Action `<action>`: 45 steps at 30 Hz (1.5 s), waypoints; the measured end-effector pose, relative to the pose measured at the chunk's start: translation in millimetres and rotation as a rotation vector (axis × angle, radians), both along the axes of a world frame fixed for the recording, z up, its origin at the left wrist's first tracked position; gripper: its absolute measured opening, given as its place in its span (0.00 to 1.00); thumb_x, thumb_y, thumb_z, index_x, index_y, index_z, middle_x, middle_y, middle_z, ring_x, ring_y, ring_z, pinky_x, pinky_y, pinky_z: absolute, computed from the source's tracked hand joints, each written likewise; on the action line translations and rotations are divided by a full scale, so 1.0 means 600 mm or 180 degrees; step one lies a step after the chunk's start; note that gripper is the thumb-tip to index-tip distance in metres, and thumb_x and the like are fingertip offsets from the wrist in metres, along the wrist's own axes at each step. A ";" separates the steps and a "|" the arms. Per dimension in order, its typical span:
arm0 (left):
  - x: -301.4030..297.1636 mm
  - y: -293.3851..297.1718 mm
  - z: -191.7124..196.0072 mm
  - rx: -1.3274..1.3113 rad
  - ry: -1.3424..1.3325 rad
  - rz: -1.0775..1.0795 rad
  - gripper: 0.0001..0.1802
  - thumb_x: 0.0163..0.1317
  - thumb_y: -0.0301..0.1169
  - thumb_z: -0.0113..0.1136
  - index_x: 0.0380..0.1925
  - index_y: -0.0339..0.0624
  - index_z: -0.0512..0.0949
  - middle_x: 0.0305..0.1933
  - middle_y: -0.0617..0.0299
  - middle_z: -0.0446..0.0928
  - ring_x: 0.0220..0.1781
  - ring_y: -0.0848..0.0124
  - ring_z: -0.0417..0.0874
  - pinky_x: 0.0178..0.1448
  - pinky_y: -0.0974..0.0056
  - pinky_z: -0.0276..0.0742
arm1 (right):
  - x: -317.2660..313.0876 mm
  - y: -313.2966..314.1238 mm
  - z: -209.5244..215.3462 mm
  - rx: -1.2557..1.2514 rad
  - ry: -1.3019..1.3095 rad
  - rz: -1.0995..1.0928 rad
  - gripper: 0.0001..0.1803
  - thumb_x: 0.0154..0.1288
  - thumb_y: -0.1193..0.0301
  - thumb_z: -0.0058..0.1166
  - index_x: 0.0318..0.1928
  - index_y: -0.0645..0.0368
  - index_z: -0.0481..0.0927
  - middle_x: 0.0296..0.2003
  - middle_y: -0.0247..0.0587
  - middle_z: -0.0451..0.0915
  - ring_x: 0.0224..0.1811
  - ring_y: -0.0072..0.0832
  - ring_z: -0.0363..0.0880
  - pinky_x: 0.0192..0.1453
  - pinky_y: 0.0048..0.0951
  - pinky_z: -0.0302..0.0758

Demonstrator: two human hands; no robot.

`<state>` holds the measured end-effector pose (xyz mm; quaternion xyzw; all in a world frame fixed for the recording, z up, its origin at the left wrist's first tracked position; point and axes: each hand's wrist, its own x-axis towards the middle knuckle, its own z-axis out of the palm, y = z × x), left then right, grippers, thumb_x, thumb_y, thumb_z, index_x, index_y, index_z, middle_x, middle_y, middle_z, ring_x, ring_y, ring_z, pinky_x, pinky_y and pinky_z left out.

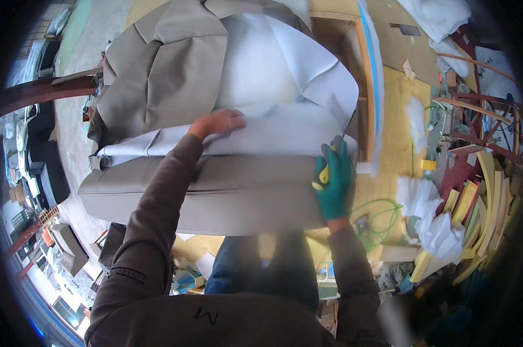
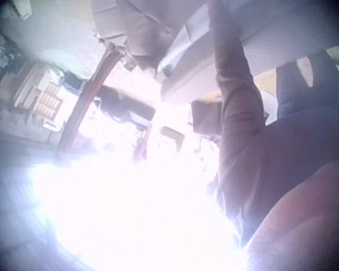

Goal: The person smooths and fits a gray fabric cover over a cushion, then uses a yellow-handled screwdriver to tuck and secure the fabric into seams. The person works on multiple sections of the cushion, repeatedly adjusting and pressing the fabric into place.

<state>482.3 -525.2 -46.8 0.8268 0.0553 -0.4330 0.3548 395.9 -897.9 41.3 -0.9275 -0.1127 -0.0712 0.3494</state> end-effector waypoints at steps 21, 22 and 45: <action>-0.077 0.012 0.069 -0.0958 -0.1499 -0.1525 0.13 0.77 0.38 0.58 0.43 0.41 0.87 0.48 0.48 0.83 0.57 0.46 0.78 0.63 0.47 0.78 | 0.192 0.140 -0.059 0.0647 0.1612 0.1116 0.29 0.69 0.82 0.65 0.70 0.65 0.79 0.73 0.58 0.76 0.66 0.52 0.82 0.70 0.44 0.80; -0.084 0.012 0.074 -0.0900 -0.1412 -0.1435 0.13 0.77 0.38 0.57 0.43 0.42 0.87 0.47 0.48 0.84 0.58 0.47 0.78 0.63 0.47 0.78 | 0.197 0.163 -0.087 0.0439 0.1893 0.1260 0.30 0.68 0.81 0.65 0.70 0.65 0.78 0.72 0.59 0.77 0.63 0.54 0.83 0.68 0.45 0.81; -0.023 0.044 -0.095 -0.1399 0.0125 -0.0132 0.22 0.76 0.46 0.63 0.44 0.34 0.88 0.37 0.50 0.87 0.38 0.62 0.83 0.50 0.57 0.79 | 0.147 0.204 -0.131 -0.1130 0.1490 0.1971 0.21 0.59 0.74 0.68 0.53 0.61 0.79 0.66 0.60 0.79 0.53 0.51 0.83 0.61 0.51 0.78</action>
